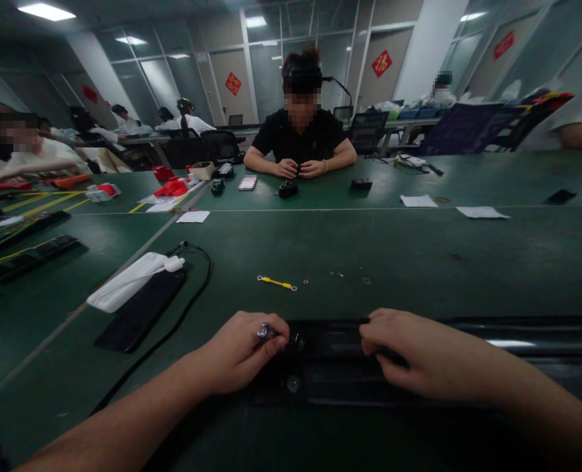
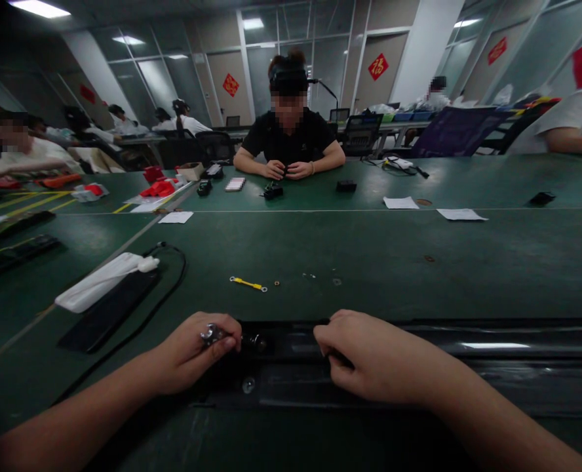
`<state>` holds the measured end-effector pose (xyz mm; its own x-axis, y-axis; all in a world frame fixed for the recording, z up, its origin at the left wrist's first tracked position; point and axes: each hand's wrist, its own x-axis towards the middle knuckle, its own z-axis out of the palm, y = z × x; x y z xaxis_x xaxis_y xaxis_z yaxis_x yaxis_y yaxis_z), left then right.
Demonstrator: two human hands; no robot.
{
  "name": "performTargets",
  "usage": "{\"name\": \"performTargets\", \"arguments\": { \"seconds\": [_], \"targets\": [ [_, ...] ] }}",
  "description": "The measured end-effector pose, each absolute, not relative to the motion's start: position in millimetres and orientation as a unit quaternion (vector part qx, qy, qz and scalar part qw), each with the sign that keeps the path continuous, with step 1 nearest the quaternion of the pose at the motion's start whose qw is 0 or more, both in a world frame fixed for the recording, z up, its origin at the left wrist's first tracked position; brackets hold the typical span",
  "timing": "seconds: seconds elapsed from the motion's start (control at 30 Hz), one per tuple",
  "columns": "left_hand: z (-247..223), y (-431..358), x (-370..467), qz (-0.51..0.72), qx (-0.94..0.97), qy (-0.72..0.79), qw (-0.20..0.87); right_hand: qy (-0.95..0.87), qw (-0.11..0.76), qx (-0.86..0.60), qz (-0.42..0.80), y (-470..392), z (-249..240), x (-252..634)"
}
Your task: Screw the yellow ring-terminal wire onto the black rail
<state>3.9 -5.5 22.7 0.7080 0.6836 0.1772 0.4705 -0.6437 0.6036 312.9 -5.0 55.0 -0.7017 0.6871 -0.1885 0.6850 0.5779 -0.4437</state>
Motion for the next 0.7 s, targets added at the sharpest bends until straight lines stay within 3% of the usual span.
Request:
{"name": "performTargets", "arguments": {
  "seconds": [0.7],
  "targets": [
    [20, -3, 3, 0.221, 0.878, 0.325, 0.273, -0.892, -0.021, -0.376, 0.251, -5, 56, 312]
  ]
}}
